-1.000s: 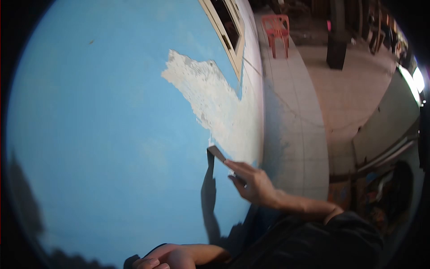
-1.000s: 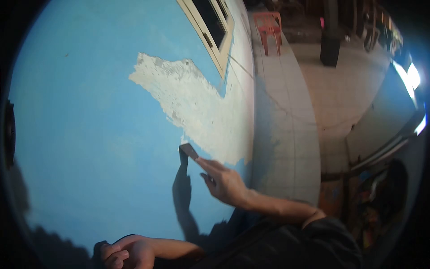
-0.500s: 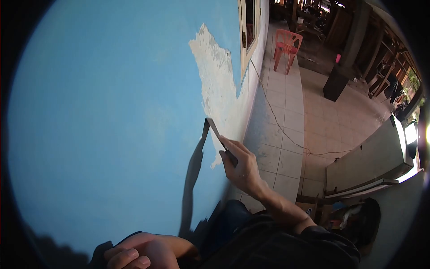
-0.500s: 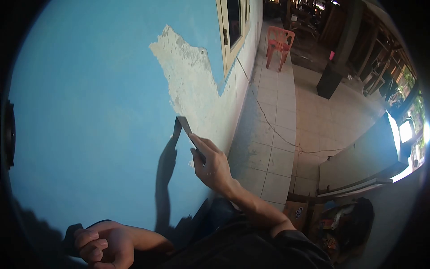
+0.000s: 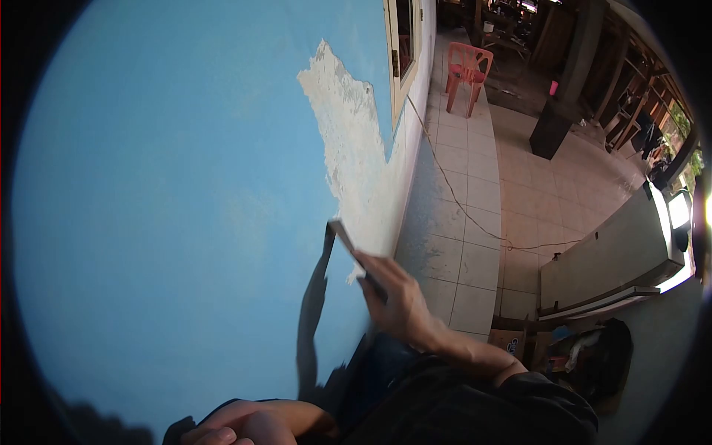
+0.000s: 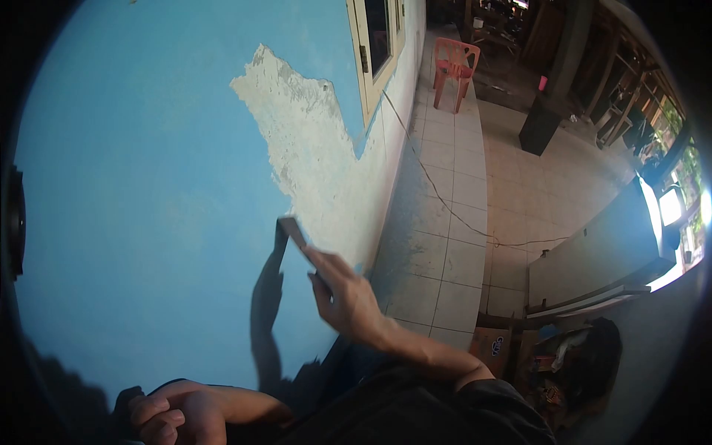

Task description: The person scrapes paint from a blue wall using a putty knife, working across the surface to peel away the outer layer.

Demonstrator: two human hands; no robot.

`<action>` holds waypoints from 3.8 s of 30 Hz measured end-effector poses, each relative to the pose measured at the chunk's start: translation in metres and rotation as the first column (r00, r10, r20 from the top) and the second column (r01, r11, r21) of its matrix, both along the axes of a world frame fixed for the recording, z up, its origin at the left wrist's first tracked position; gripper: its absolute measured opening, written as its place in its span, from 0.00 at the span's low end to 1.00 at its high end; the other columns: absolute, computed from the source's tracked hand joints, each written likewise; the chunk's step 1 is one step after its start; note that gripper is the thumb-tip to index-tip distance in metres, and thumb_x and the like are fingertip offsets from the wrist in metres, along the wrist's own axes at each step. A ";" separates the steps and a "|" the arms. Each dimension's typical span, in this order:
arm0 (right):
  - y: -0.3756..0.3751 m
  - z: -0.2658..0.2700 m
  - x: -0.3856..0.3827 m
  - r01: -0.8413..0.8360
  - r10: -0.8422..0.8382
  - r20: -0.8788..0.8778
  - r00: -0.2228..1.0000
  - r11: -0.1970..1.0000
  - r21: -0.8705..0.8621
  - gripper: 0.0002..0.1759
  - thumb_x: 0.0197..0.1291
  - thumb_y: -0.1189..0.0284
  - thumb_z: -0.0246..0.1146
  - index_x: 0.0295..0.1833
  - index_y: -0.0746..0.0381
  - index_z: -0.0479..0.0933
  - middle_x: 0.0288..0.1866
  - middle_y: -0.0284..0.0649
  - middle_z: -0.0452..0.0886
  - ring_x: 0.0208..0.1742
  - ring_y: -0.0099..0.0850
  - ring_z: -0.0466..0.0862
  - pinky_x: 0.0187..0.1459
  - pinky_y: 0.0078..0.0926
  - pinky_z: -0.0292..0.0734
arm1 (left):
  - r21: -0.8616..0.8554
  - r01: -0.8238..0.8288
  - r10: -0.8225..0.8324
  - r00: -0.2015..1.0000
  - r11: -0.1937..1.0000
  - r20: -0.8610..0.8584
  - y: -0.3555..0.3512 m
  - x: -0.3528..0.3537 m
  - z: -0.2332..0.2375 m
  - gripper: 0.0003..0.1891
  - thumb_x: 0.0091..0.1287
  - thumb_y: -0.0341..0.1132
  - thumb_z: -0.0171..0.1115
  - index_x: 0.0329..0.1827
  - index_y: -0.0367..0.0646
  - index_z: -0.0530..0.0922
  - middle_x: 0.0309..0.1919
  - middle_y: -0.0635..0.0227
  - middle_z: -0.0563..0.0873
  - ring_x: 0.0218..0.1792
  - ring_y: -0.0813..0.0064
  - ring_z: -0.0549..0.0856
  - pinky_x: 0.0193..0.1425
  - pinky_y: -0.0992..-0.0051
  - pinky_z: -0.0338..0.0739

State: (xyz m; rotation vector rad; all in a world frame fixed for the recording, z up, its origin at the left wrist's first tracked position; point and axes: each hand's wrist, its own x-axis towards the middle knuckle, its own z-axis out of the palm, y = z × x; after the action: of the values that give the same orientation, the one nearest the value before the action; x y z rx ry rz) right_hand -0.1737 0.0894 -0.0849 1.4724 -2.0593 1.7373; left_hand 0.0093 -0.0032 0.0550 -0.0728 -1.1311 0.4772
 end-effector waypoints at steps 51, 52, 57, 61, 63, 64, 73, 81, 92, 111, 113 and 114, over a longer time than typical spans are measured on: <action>-0.006 0.015 -0.015 0.032 -0.030 0.034 0.999 0.999 -0.043 0.22 0.69 0.75 0.66 0.67 0.64 0.78 0.59 0.54 0.86 0.45 0.49 0.91 0.42 0.36 0.92 | -0.017 0.128 -0.128 0.992 0.992 -0.018 0.002 -0.002 -0.002 0.24 0.85 0.39 0.34 0.25 0.49 0.66 0.15 0.79 0.67 0.15 0.85 0.63 0.21 0.81 0.63; -0.001 0.014 -0.010 0.018 -0.017 0.031 0.999 0.999 -0.032 0.22 0.69 0.75 0.66 0.68 0.64 0.78 0.59 0.54 0.85 0.45 0.49 0.92 0.43 0.36 0.92 | -0.017 0.136 -0.136 0.990 0.991 -0.022 0.003 -0.003 -0.002 0.23 0.85 0.39 0.34 0.25 0.49 0.66 0.15 0.79 0.67 0.15 0.85 0.64 0.22 0.80 0.63; 0.007 0.005 0.003 0.007 -0.006 -0.020 1.000 1.000 0.026 0.22 0.69 0.75 0.66 0.68 0.64 0.78 0.60 0.54 0.85 0.46 0.48 0.92 0.44 0.36 0.92 | -0.054 0.173 -0.176 0.982 0.983 -0.065 0.000 -0.007 -0.001 0.23 0.84 0.39 0.35 0.25 0.49 0.67 0.15 0.78 0.68 0.16 0.85 0.64 0.22 0.80 0.63; -0.008 0.023 -0.021 0.036 -0.036 0.070 0.997 0.999 0.001 0.23 0.67 0.80 0.67 0.68 0.67 0.78 0.59 0.55 0.85 0.52 0.48 0.90 0.48 0.36 0.90 | -0.033 0.150 -0.151 0.988 0.988 -0.020 0.002 -0.003 -0.002 0.23 0.84 0.38 0.35 0.26 0.49 0.67 0.15 0.78 0.68 0.16 0.85 0.64 0.22 0.81 0.63; -0.002 0.021 -0.014 0.011 -0.011 0.061 0.998 1.000 -0.001 0.24 0.67 0.80 0.67 0.68 0.67 0.77 0.59 0.56 0.85 0.52 0.48 0.90 0.48 0.36 0.90 | -0.035 0.159 -0.160 0.986 0.987 -0.038 0.002 -0.006 -0.001 0.22 0.84 0.38 0.35 0.26 0.49 0.67 0.15 0.78 0.68 0.16 0.85 0.65 0.22 0.81 0.63; 0.003 0.017 -0.008 -0.006 0.006 0.055 0.998 1.000 0.001 0.24 0.67 0.80 0.67 0.68 0.67 0.77 0.58 0.56 0.85 0.52 0.49 0.90 0.48 0.36 0.90 | -0.035 0.161 -0.162 0.986 0.986 -0.039 0.001 -0.006 0.000 0.22 0.84 0.39 0.35 0.26 0.49 0.67 0.15 0.78 0.68 0.16 0.85 0.65 0.22 0.81 0.63; -0.008 0.018 -0.018 0.060 -0.062 -0.033 0.998 0.997 -0.055 0.23 0.68 0.80 0.63 0.68 0.66 0.77 0.58 0.49 0.86 0.40 0.44 0.91 0.39 0.35 0.91 | -0.018 0.162 -0.162 0.987 0.987 0.006 0.002 -0.002 -0.001 0.23 0.85 0.40 0.35 0.26 0.49 0.67 0.15 0.78 0.68 0.15 0.85 0.65 0.22 0.82 0.62; -0.006 0.017 -0.013 0.058 -0.058 -0.005 0.998 0.998 -0.006 0.25 0.66 0.81 0.63 0.69 0.64 0.77 0.60 0.50 0.85 0.40 0.45 0.91 0.37 0.34 0.91 | -0.044 0.164 -0.165 0.986 0.985 -0.022 0.000 -0.003 -0.001 0.23 0.85 0.40 0.35 0.25 0.48 0.68 0.15 0.79 0.68 0.15 0.85 0.64 0.21 0.81 0.64; -0.002 0.019 -0.010 0.053 -0.053 -0.045 0.998 0.999 0.005 0.27 0.65 0.81 0.63 0.71 0.63 0.76 0.59 0.48 0.85 0.37 0.43 0.91 0.32 0.32 0.90 | -0.061 0.153 -0.156 0.987 0.986 -0.046 -0.002 -0.001 -0.003 0.26 0.86 0.43 0.34 0.24 0.49 0.67 0.14 0.80 0.66 0.14 0.87 0.62 0.20 0.83 0.63; 0.008 0.007 0.018 0.010 -0.013 -0.080 0.997 1.000 -0.027 0.29 0.65 0.81 0.65 0.72 0.61 0.75 0.60 0.47 0.85 0.38 0.42 0.91 0.33 0.35 0.90 | -0.057 0.179 -0.181 0.983 0.982 -0.033 0.000 -0.003 0.000 0.21 0.83 0.36 0.36 0.25 0.49 0.65 0.15 0.79 0.65 0.14 0.85 0.62 0.21 0.82 0.66; 0.004 0.009 0.010 0.028 -0.030 -0.074 0.997 0.999 -0.029 0.28 0.66 0.81 0.64 0.72 0.61 0.75 0.60 0.47 0.85 0.42 0.46 0.91 0.37 0.37 0.90 | -0.034 0.165 -0.166 0.986 0.986 -0.007 0.002 -0.001 -0.001 0.20 0.82 0.36 0.35 0.27 0.48 0.65 0.16 0.78 0.67 0.15 0.85 0.63 0.21 0.81 0.65; 0.001 0.017 0.001 0.041 -0.042 -0.056 0.998 0.999 -0.020 0.28 0.66 0.82 0.63 0.72 0.62 0.75 0.60 0.48 0.85 0.42 0.47 0.91 0.37 0.37 0.90 | -0.017 0.156 -0.156 0.988 0.988 0.003 0.003 -0.001 -0.001 0.20 0.82 0.36 0.35 0.27 0.48 0.66 0.16 0.78 0.67 0.15 0.85 0.63 0.21 0.81 0.65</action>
State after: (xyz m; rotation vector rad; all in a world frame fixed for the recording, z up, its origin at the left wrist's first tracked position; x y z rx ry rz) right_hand -0.1724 0.0902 -0.0682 1.4455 -2.0251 1.6765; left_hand 0.0082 0.0001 0.0541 -0.1755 -1.1132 0.3475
